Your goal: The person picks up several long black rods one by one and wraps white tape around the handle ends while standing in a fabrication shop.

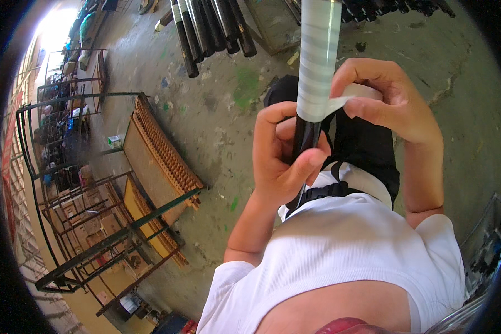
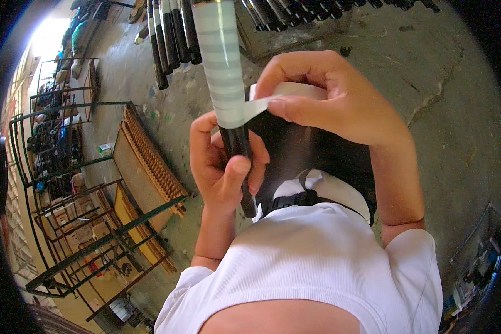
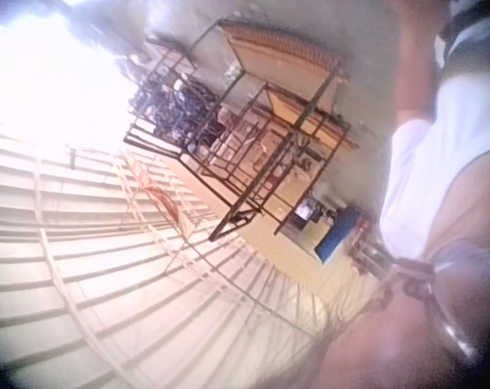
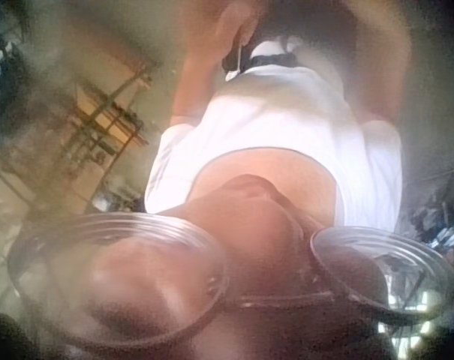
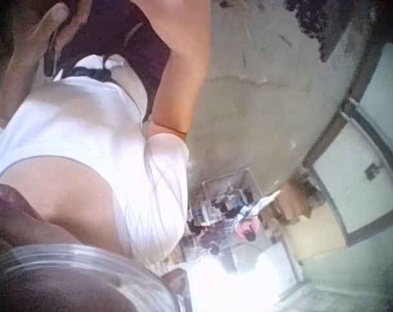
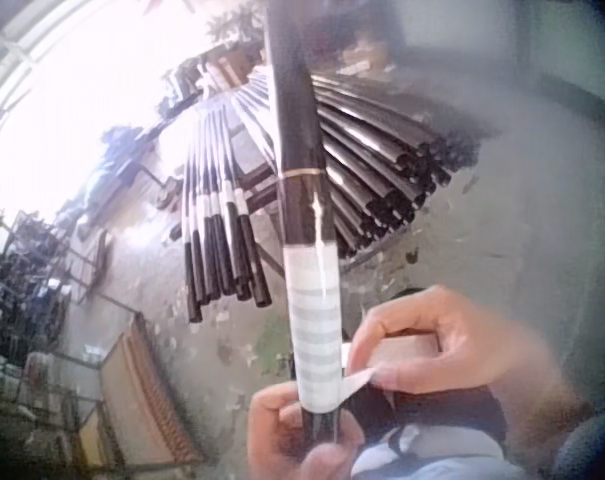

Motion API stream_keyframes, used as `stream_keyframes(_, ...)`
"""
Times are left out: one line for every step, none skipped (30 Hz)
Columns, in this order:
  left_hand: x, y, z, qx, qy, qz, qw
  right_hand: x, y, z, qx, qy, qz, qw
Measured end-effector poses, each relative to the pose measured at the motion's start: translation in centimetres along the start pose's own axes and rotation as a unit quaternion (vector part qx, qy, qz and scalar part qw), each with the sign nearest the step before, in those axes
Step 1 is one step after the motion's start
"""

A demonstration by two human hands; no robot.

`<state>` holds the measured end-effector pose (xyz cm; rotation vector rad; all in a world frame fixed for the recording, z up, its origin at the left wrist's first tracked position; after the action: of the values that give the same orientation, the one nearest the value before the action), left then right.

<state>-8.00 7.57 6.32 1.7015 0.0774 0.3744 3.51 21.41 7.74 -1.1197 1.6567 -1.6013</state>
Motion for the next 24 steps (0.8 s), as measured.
stream_keyframes(0.0,0.0,0.0,0.003,0.007,0.003,1.000,-0.1,-0.2,0.2,0.014,0.004,0.026,1.000)
stream_keyframes(-0.1,0.0,-0.2,0.008,0.011,0.007,1.000,0.0,-0.5,0.4,0.025,0.021,0.033,0.999)
stream_keyframes(-0.1,0.0,-0.4,0.014,0.015,0.011,1.000,0.4,-0.8,0.5,0.036,0.038,0.040,0.998)
stream_keyframes(-0.2,0.0,-0.3,0.012,0.018,0.010,1.000,0.7,-1.0,0.7,0.047,0.055,0.047,0.996)
stream_keyframes(-0.2,0.1,-0.3,0.020,0.021,0.006,1.000,1.0,-1.2,0.8,0.039,0.082,0.080,0.993)
stream_keyframes(-0.2,0.1,-0.3,0.027,0.023,0.002,0.999,1.3,-1.2,0.9,0.031,0.109,0.114,0.987)
stream_keyframes(-0.2,0.2,-0.2,0.035,0.026,-0.002,0.999,1.5,-1.1,1.0,0.023,0.135,0.148,0.979)
stream_keyframes(-0.1,0.2,-0.1,0.024,0.017,0.014,0.999,1.0,-0.2,0.9,0.014,0.177,0.209,0.962)
stream_keyframes(0.1,0.3,0.1,0.011,0.007,0.029,0.999,0.0,1.7,0.4,0.006,0.220,0.267,0.938)
stream_keyframes(0.1,0.4,0.3,0.000,-0.004,0.043,0.999,-1.1,3.7,-0.1,-0.004,0.262,0.324,0.909)
stream_keyframes(-0.3,0.8,0.2,0.010,-0.022,0.050,0.998,-3.4,6.4,-0.1,0.054,0.265,0.332,0.904)
stream_keyframes(-0.9,0.9,0.1,0.025,-0.034,0.058,0.997,-3.4,6.7,0.3,0.061,0.258,0.253,0.930)
stream_keyframes(-1.1,0.9,-0.1,0.040,-0.046,0.066,0.996,-3.2,6.7,0.8,0.068,0.249,0.171,0.951)
stream_keyframes(-1.1,0.8,-0.5,0.021,-0.022,0.074,0.997,-2.6,5.8,0.8,0.066,0.202,0.098,0.972)
stream_keyframes(-1.0,0.8,-1.0,0.004,-0.004,0.079,0.997,-2.1,4.0,0.4,0.059,0.157,0.021,0.986)
stream_keyframes(-1.2,0.6,-0.7,0.010,-0.004,0.041,0.999,-1.2,2.7,0.2,0.050,0.112,-0.056,0.991)
stream_keyframes(-0.4,0.4,-0.5,0.032,0.030,-0.014,0.999,-0.2,2.0,0.1,0.030,0.088,-0.110,0.990)
stream_keyframes(-0.4,0.3,-0.5,0.013,0.031,-0.020,0.999,0.5,2.0,-0.2,-0.036,0.072,-0.115,0.990)
stream_keyframes(-0.3,0.2,-0.7,-0.006,0.032,-0.026,0.999,1.0,1.8,-0.6,-0.044,0.052,-0.126,0.990)
stream_keyframes(-0.1,0.1,-0.7,-0.007,0.028,-0.006,1.000,1.6,1.6,-0.9,-0.047,0.031,-0.138,0.989)
stream_keyframes(0.1,0.0,-0.7,-0.007,0.024,0.013,1.000,2.1,1.4,-1.2,-0.050,0.011,-0.148,0.988)
stream_keyframes(0.3,-0.1,-0.7,-0.007,0.021,0.033,0.999,2.0,1.5,-1.4,-0.002,0.001,-0.166,0.986)
stream_keyframes(0.4,-0.4,-0.8,-0.026,-0.002,0.087,0.996,2.1,1.8,-1.6,0.045,-0.012,-0.184,0.982)
stream_keyframes(0.3,-0.9,-0.9,-0.044,-0.025,0.141,0.989,2.0,1.7,-1.7,0.001,-0.007,-0.203,0.979)
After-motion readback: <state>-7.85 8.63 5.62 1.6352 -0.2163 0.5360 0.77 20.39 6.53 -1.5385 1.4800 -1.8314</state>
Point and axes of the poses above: each hand's wrist, its own z-axis away from the middle knuckle, its own x-axis out of the palm, y = z × x, the point moved 3 cm from there along -z, towards the middle knuckle, and after that the axes turned 3 degrees about -z, right-handed, at the moved point
